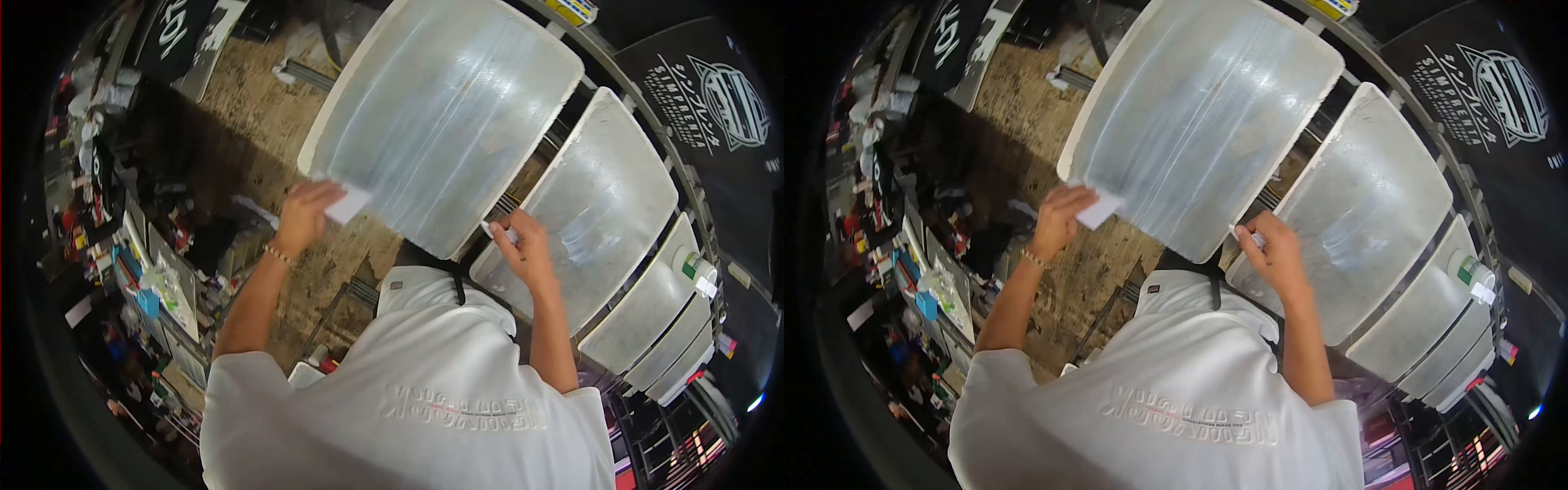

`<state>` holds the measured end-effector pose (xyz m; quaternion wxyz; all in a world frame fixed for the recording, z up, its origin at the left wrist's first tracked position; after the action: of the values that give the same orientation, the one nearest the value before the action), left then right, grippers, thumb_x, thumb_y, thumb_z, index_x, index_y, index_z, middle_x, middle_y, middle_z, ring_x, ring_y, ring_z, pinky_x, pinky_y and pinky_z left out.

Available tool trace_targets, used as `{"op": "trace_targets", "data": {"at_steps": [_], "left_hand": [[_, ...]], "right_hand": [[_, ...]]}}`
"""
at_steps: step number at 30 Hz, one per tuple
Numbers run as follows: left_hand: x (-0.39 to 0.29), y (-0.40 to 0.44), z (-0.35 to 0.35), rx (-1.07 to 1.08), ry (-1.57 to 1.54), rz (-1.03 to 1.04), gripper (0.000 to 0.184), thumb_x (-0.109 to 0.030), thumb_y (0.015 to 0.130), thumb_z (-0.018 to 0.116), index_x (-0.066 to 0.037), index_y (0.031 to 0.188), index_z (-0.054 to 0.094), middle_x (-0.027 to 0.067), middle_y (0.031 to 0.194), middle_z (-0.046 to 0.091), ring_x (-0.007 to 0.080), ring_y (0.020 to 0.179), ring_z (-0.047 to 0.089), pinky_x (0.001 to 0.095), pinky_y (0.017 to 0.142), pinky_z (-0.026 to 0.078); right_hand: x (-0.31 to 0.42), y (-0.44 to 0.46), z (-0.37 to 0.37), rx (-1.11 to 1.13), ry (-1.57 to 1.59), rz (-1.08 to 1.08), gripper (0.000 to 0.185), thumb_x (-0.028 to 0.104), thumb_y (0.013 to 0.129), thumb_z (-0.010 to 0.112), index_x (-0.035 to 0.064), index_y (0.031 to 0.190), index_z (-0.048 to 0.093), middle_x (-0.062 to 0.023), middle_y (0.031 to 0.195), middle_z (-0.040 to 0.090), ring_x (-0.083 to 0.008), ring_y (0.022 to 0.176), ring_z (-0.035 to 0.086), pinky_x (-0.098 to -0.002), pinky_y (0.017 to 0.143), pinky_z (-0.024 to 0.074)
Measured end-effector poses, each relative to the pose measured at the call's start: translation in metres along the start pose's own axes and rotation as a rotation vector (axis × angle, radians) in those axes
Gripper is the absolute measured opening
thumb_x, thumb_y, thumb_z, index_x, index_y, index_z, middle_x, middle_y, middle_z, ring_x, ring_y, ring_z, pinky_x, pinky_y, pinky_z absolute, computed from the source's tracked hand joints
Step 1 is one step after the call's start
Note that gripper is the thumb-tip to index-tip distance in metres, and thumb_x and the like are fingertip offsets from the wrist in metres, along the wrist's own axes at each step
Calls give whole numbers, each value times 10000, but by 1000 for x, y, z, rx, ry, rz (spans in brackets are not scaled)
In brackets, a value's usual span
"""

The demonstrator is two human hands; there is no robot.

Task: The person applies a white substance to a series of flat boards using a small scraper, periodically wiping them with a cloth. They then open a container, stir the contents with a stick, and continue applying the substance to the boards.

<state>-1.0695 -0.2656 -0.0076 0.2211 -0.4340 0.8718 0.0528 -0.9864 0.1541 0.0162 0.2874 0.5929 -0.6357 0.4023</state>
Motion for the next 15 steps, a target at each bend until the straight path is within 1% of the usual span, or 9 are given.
{"op": "trace_targets", "data": {"at_steps": [4,6,7,8,9,10,11,13,15], "left_hand": [[-19,175,-6,-252,51,148,504,107,759,576,-95,1188,747,134,1252,707,308,1188,649,475,1072,460],[-19,287,3,-337,3,228,500,104,757,580,-97,1182,748,108,1209,723,324,1106,675,443,1009,508],[-25,338,2,-360,-38,266,518,132,746,559,-99,1170,750,141,1224,712,353,1095,682,419,1004,530],[-28,385,5,-360,57,287,488,106,751,585,-108,1155,757,120,1216,717,334,1096,682,392,996,536],[-32,420,11,-394,57,281,400,46,780,596,-106,1104,775,158,1120,728,361,1043,691,429,948,543],[-36,446,18,-429,60,274,320,-13,809,607,-103,1053,793,196,1024,738,388,990,700,467,901,551],[-42,460,20,-424,55,279,320,-13,809,607,-103,1053,793,196,1024,738,388,990,700,467,901,551],[-46,469,26,-292,20,107,318,-13,806,602,-106,1039,799,200,1026,736,391,985,701,469,899,552],[-45,440,28,-220,65,113,330,-15,804,604,-118,1049,799,198,1045,733,389,1001,698,467,907,551]], "right_hand": [[-6,-15,-4,-14,-5,0,238,190,900,722,6,782,628,-144,724,558,-329,653,561,-408,593,438],[-10,-19,-7,-18,-31,11,236,189,898,723,7,781,629,-144,721,556,-335,657,563,-412,602,441],[-11,-20,-7,-26,-35,2,237,190,900,722,7,782,629,-147,725,557,-338,659,564,-415,606,442],[-12,-21,-8,-32,-38,-9,238,192,903,721,7,784,630,-149,730,559,-341,662,565,-419,610,442],[-15,-21,-9,-41,-41,0,238,192,903,721,7,784,630,-149,730,559,-341,662,565,-419,610,442],[-19,-17,-11,-61,-42,25,243,201,907,722,5,796,630,-155,744,562,-341,671,567,-421,612,441],[-23,-12,-13,-78,-40,50,248,210,911,722,3,808,631,-160,758,566,-340,681,568,-423,614,440],[-28,5,-22,-97,-46,84,254,221,915,724,2,824,632,-166,774,570,-340,696,572,-425,618,440],[-37,24,-28,-145,-89,44,266,243,921,726,2,854,635,-175,798,575,-340,720,579,-430,625,440]]}}
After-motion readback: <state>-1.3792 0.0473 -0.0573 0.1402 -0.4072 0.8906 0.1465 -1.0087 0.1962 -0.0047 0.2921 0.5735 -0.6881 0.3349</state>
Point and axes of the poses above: each hand's wrist, its own y-axis towards the middle knuckle, its own z-axis out of the palm, x = y × z, the point moved 2 cm from there along y, towards the middle knuckle
